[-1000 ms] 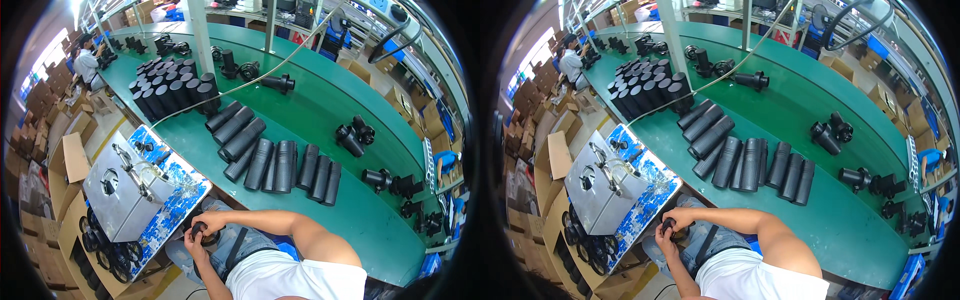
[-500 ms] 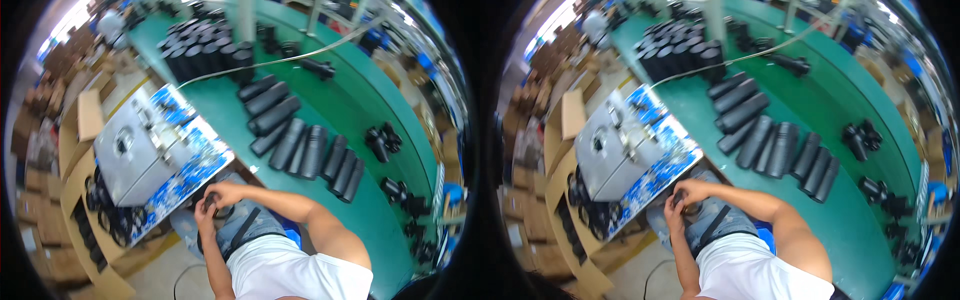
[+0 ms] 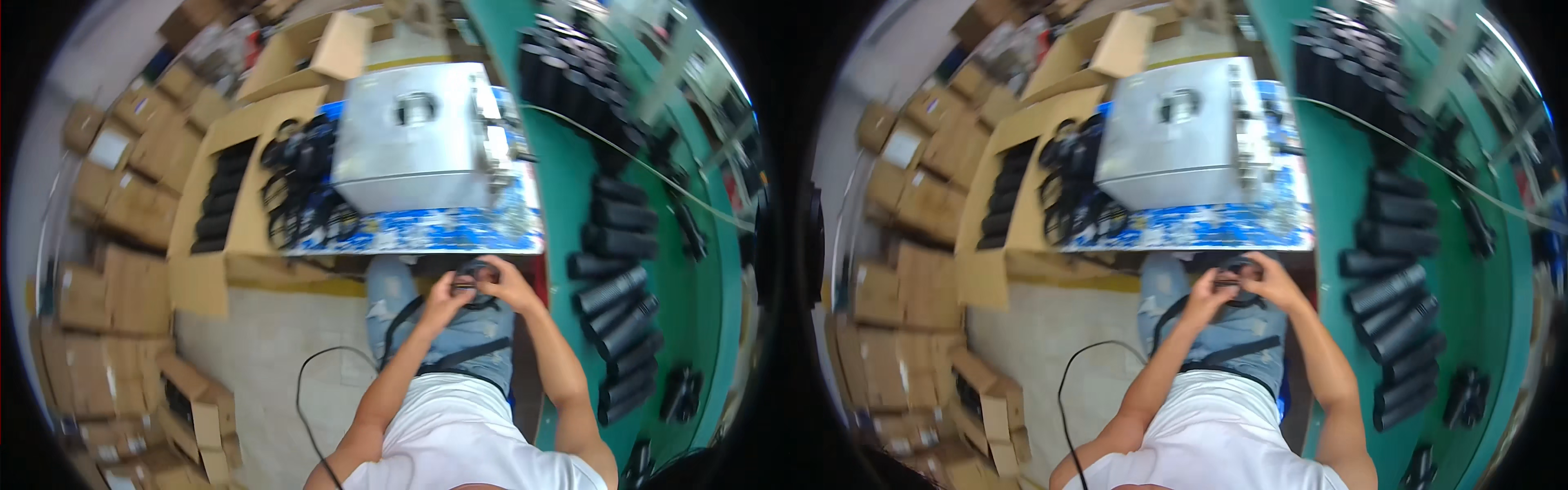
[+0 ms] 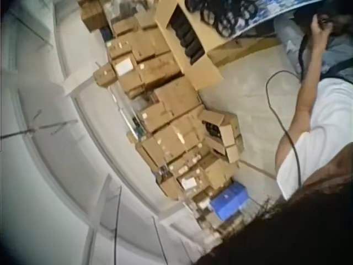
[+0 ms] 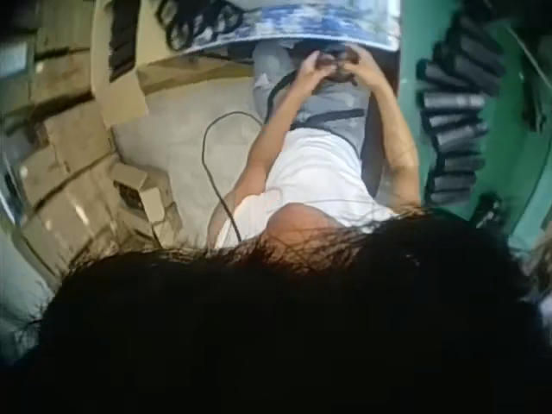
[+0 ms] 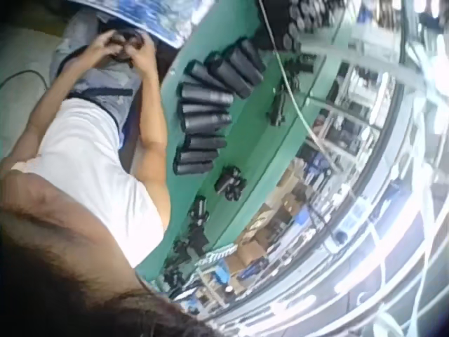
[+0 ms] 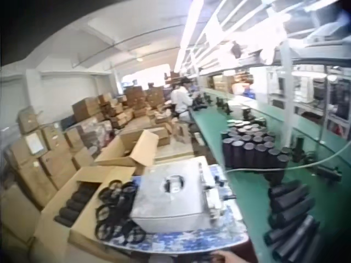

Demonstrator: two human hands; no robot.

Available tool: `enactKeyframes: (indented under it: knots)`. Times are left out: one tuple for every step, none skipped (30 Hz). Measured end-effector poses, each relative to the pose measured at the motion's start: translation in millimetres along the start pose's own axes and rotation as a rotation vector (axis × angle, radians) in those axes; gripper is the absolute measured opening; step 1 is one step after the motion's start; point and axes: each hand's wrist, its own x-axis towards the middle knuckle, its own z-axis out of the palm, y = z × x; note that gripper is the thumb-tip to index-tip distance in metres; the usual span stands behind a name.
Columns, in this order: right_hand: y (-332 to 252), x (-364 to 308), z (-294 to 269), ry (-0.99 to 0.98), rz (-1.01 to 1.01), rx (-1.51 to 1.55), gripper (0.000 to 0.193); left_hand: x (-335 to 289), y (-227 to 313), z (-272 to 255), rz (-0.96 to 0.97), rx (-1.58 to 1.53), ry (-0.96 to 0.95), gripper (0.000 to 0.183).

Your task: Manually assembling or inspecting circular plastic components on a factory workbench.

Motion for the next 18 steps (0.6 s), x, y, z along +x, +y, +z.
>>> enactKeyframes:
  knots:
    - [2.4,-0.9,-2.4,-0.001,0.024,-0.089,0.048,1.8,-4.3,4.8,0.017,-0.013,0.013,0.027]
    - [-0.1,-3.0,-1.7,-0.007,0.026,-0.077,0.044,4.8,-13.4,4.0,0.010,-0.097,0.003,0.026]
    - [-1.6,-4.2,0.0,0.011,-0.029,-0.139,0.045,7.8,-17.5,6.0,0.029,-0.101,-0.010,0.027]
    - [-0.5,-4.4,-0.2,0.017,-0.012,-0.185,0.046,7.4,-19.3,8.2,0.050,-0.074,0.006,0.027]
    - [-2.4,-5.8,1.6,0.012,0.021,-0.102,0.046,7.4,-19.6,9.0,0.032,-0.056,0.010,0.026]
    - [-7.4,-5.2,6.5,-0.004,0.029,-0.071,0.046,6.3,-16.3,9.3,0.035,-0.083,0.025,0.024]
    - [-9.9,-3.4,11.1,-0.015,0.039,-0.042,0.046,5.1,-13.3,8.3,0.036,-0.110,0.036,0.023]
    - [-8.8,-1.4,11.7,-0.019,0.029,-0.077,0.046,4.8,-8.0,7.4,0.049,-0.054,0.042,0.020]
    - [-6.6,0.2,11.0,-0.019,0.019,-0.113,0.046,3.8,-3.2,6.7,0.059,0.001,0.045,0.017]
    - [-2.7,1.8,10.1,-0.016,0.029,-0.142,0.044,2.1,1.1,7.3,0.066,0.016,0.076,0.015]
    - [-5.3,0.3,12.2,-0.029,0.031,-0.146,0.044,2.7,-1.2,8.0,0.069,-0.007,0.073,0.016]
    - [-10.9,1.0,16.7,-0.016,0.040,-0.155,0.043,5.4,-9.2,6.9,0.075,-0.026,0.077,0.016]
    - [-13.8,2.1,20.5,-0.003,0.048,-0.164,0.042,9.1,-19.1,4.7,0.076,-0.064,0.060,0.019]
    - [-11.6,1.3,21.1,0.015,0.043,-0.172,0.039,8.8,-17.5,4.1,0.076,-0.065,0.068,0.019]
    - [-9.7,3.0,21.8,0.007,0.044,-0.172,0.039,9.0,-15.8,4.2,0.086,-0.009,0.058,0.020]
    - [-7.1,4.5,22.1,0.017,0.025,-0.206,0.039,9.2,-14.2,3.9,0.095,0.047,0.048,0.021]
    - [-6.3,2.0,19.2,0.049,0.010,-0.248,0.038,10.7,-14.4,6.9,0.093,0.037,0.033,0.021]
    - [-5.7,-0.6,17.8,0.075,0.002,-0.277,0.038,11.8,-15.0,10.0,0.074,-0.001,0.035,0.021]
